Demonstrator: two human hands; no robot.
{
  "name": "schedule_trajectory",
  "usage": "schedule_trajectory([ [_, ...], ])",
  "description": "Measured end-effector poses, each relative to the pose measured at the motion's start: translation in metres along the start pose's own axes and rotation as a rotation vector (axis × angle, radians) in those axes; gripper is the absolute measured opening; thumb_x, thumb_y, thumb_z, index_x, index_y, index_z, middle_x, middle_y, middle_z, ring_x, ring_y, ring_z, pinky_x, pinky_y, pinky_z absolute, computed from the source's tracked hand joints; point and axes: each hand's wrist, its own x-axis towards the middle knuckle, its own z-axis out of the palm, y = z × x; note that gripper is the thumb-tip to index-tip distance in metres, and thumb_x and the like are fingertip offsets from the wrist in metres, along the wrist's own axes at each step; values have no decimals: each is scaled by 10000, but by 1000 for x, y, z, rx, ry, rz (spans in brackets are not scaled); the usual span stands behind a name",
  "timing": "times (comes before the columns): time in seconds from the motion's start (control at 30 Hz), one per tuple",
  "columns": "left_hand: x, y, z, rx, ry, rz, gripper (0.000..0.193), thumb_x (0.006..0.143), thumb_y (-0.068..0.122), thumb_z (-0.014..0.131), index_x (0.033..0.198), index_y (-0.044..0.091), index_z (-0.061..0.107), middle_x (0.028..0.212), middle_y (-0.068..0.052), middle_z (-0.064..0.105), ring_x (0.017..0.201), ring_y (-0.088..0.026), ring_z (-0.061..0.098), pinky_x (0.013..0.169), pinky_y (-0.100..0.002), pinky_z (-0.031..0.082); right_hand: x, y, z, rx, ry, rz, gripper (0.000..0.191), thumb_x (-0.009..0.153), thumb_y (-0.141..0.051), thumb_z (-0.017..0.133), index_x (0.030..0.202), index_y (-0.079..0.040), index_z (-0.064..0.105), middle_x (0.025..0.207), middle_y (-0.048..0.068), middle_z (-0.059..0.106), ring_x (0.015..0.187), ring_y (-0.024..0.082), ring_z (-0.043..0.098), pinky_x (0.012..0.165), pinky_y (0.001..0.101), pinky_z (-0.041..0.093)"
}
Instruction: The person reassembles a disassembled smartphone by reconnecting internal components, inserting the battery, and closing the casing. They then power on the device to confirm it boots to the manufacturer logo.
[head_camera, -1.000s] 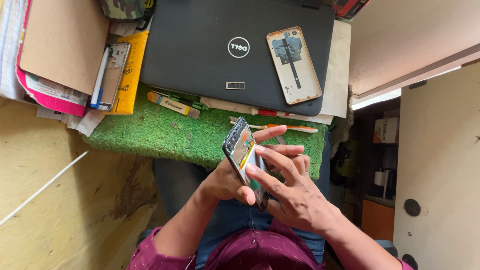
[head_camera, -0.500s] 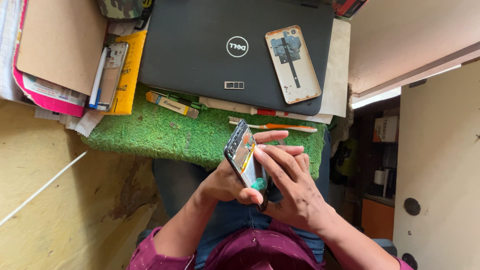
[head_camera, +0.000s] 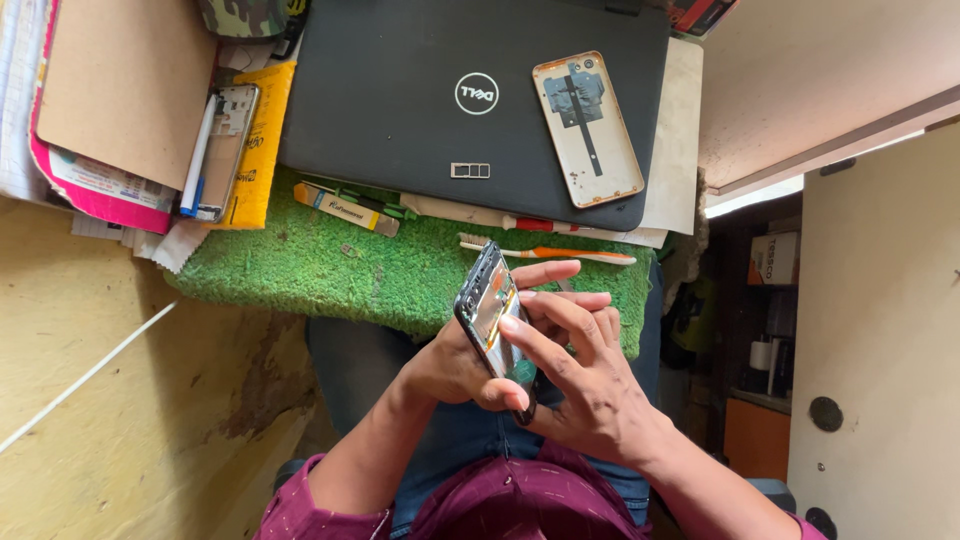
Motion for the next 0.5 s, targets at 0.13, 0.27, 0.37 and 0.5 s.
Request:
schedule_trajectory([
  [0.13,0,-1,0,42,-20,16,1229,782,508,943,1647,-13,242,1544,-237,547,1451,-316,532,1285,-463,412,2,-2,-4,17,-1,13,946,709,-251,883,1515,-117,407,1477,134,448,1332,362,485,1086,517,371],
  [0.27,-1,0,0,48,-6,8,1222,788,506,942,1650,-16,251,1526,-233,543,1465,-310,525,1290,-458,409,5,-4,-6,14,-6,31,965,677,-225,871,1514,-106,406,1468,136,456,1301,368,491,1079,514,380],
  [0.37,-1,0,-1,73,-3,7,1202,799,491,938,1654,-7,255,1530,-229,543,1475,-305,519,1292,-455,405,6,-4,-6,24,-4,32,959,686,-219,872,1518,-110,406,1462,137,456,1277,367,495,1054,506,399],
  [0.5,-2,1,-3,138,1,2,1201,783,469,948,1660,2,274,1532,-227,548,1480,-305,519,1291,-453,404,5,-3,-5,39,8,37,949,715,-233,887,1521,-117,400,1458,141,452,1262,385,493,1045,511,416],
])
